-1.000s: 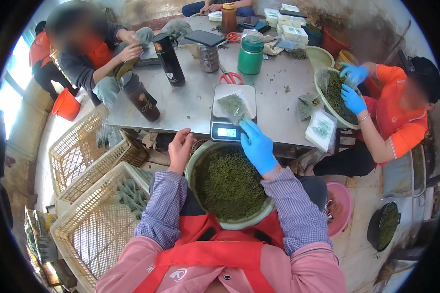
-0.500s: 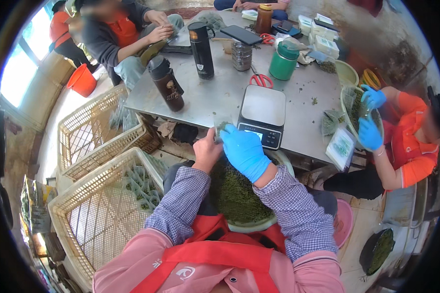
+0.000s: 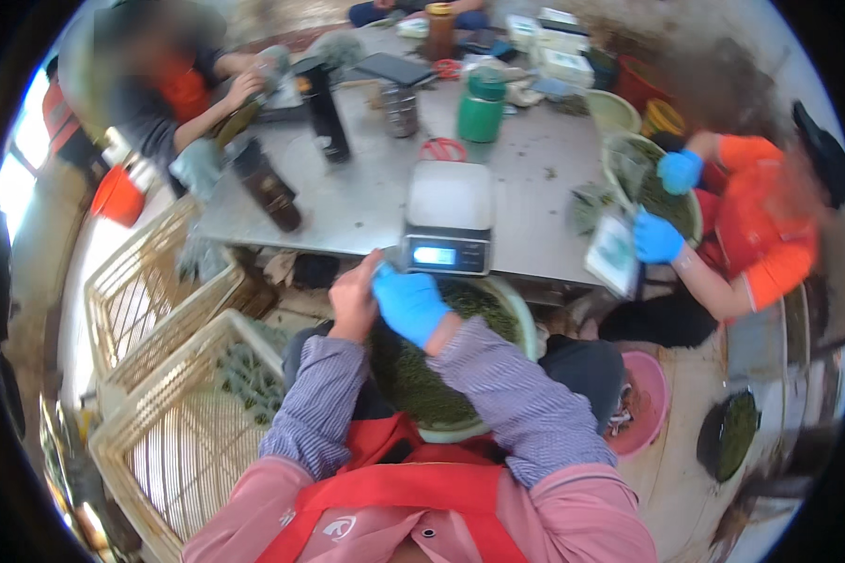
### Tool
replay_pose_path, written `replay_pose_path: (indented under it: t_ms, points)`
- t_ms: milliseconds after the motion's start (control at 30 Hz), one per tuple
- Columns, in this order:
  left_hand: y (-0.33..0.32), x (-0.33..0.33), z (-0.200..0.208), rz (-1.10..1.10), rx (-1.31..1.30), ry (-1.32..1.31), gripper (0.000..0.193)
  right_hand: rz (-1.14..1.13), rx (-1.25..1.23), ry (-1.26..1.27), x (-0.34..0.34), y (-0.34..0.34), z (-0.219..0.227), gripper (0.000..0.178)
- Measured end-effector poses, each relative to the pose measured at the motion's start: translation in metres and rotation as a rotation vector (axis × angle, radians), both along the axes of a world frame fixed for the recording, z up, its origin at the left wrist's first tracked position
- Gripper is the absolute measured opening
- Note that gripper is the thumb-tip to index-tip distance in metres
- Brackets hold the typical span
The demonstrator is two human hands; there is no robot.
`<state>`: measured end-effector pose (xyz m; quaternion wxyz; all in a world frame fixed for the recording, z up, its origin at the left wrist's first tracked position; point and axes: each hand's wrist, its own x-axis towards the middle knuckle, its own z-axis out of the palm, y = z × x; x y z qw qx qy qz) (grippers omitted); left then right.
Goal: The person scoops green tea leaves from a bowl into small plastic bags, weighs each bag on a digital scale, and places the filled bags into a crate. The person repeats this process continuously while other workers perform similar tasks nearby.
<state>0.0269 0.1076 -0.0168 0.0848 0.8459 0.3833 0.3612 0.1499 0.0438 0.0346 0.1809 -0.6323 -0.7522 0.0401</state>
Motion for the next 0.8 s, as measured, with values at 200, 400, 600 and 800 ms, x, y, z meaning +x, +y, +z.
replay_pose_path:
  t_ms: [200, 400, 600, 800]
  points:
    - [-0.002, -0.003, 0.015, -0.013, -0.120, 0.015, 0.054, 0.165, 0.047, 0.310, 0.024, -0.004, 0.012, 0.034]
    - [0.006, 0.001, 0.010, 0.201, -0.481, -0.138, 0.062, -0.503, 0.203, 1.017, 0.188, -0.043, 0.048, 0.044]
    - [0.019, -0.018, -0.039, 0.184, -0.672, -0.282, 0.071, -0.697, 0.174, 1.610, 0.340, -0.019, 0.025, 0.021]
    - [-0.014, -0.024, 0.019, 0.121, -0.661, -0.267, 0.051, -0.735, 0.441, 1.543, 0.298, 0.015, 0.014, 0.027]
